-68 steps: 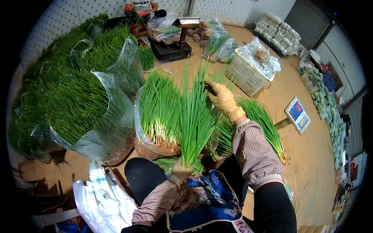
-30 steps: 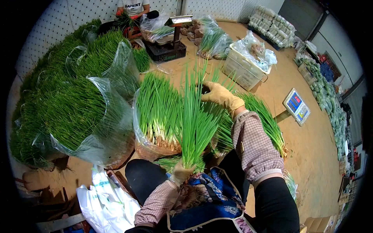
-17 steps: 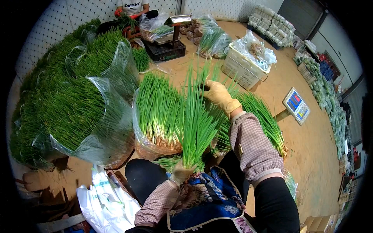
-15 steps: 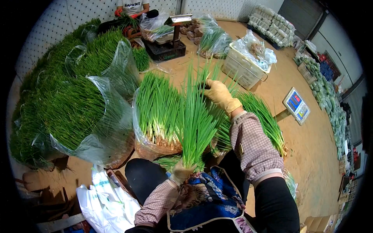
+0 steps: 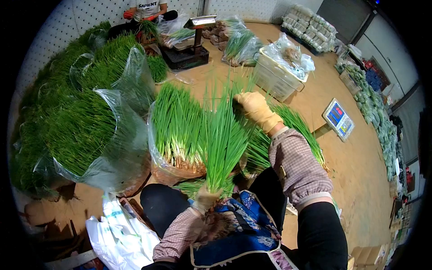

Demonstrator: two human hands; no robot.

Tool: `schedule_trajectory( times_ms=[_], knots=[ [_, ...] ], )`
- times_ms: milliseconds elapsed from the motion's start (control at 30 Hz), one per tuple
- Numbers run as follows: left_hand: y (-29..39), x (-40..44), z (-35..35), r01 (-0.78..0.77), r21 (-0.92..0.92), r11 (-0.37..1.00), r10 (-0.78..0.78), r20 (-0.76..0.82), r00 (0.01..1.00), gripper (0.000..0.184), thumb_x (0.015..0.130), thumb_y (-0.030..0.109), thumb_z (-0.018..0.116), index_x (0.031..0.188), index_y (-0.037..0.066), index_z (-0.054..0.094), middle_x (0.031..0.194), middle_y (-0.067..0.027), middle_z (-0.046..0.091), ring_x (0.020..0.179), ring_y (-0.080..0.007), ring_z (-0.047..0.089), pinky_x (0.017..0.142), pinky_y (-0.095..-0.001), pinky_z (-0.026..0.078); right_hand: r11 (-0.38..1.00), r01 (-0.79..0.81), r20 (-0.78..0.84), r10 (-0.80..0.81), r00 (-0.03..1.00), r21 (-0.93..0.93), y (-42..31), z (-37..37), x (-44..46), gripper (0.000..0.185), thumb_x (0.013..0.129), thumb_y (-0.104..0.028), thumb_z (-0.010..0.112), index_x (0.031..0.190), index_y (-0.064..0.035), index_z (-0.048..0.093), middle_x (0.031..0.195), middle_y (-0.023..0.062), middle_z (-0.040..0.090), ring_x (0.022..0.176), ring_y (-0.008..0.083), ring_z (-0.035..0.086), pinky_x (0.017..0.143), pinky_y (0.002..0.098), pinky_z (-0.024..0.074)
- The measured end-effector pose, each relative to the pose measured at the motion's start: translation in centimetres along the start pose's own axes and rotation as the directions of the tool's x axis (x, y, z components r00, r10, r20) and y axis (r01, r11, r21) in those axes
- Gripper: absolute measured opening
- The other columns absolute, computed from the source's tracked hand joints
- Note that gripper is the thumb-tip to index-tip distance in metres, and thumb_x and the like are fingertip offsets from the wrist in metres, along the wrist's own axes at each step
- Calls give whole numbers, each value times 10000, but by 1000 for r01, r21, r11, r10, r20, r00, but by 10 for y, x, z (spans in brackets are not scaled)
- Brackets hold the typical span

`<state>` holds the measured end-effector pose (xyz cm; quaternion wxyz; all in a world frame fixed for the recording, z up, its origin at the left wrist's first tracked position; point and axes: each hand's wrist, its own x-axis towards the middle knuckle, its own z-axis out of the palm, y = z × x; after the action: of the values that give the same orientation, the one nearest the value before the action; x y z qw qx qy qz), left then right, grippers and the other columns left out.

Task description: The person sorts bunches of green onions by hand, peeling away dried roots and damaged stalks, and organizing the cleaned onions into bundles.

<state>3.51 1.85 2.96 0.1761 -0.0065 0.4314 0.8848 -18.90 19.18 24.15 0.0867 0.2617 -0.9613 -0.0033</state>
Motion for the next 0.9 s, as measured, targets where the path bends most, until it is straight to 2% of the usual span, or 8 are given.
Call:
schedule_trajectory(
  times_ms=[100,167,233,333,400,533,600,900],
  knots=[
    [-2,2,-5,-278,530,801,221,169,960,283,876,86,478,1154,34,485,1015,-43,602,863,-143,580,774,-238,499,892,100,-145,-180,973,-441,10,19,0,54,748,-124,538,760,-131,590,670,26,612,637,192,629,527,352,473],
    [-1,-1,1,-413,707,573,396,203,896,279,867,123,499,1135,48,507,984,-42,610,842,-145,587,748,-226,500,846,-173,-253,47,966,-504,22,22,6,66,743,-122,543,782,-109,595,673,36,614,618,198,628,505,338,470],
    [-14,-1,-5,-478,830,288,538,273,797,277,857,160,520,1115,61,528,953,-41,618,821,-147,594,721,-215,501,934,-277,-346,189,919,-227,47,3,7,72,760,-128,548,792,-91,600,756,127,620,707,295,619,598,375,497],
    [-42,8,-23,-303,835,459,355,140,924,264,814,188,569,1062,97,570,931,-38,627,789,-150,604,689,-202,490,933,-359,-401,329,855,2,74,-19,8,184,785,-197,570,946,-109,580,829,177,614,779,365,587,670,440,466],
    [-8,3,-1,-206,690,-694,354,576,737,232,800,208,571,1015,125,601,946,-28,631,791,-152,604,658,-212,485,928,-363,-456,359,815,83,76,-35,9,194,794,-202,570,969,-117,576,837,185,610,785,374,581,675,449,458],
    [31,-8,28,-318,797,-514,384,545,745,231,788,162,605,1009,95,602,934,-24,636,797,-177,610,663,-238,487,941,-311,-434,227,872,-132,77,-55,20,201,770,-194,574,933,-76,582,884,171,620,836,331,599,714,425,477],
    [36,-12,30,-428,753,499,426,217,878,264,752,114,658,1004,61,599,911,-45,639,805,-216,617,660,-269,488,938,-301,-253,254,934,-172,54,-75,19,192,766,-227,587,872,-72,623,835,163,627,812,338,606,698,423,487],
    [25,-9,21,-408,811,420,420,225,879,335,715,47,685,1036,49,590,915,-93,632,811,-199,615,685,-282,483,990,-120,57,125,991,-75,76,-55,-27,266,708,-212,653,947,-103,618,829,153,624,811,340,604,685,406,483]
  ],
)
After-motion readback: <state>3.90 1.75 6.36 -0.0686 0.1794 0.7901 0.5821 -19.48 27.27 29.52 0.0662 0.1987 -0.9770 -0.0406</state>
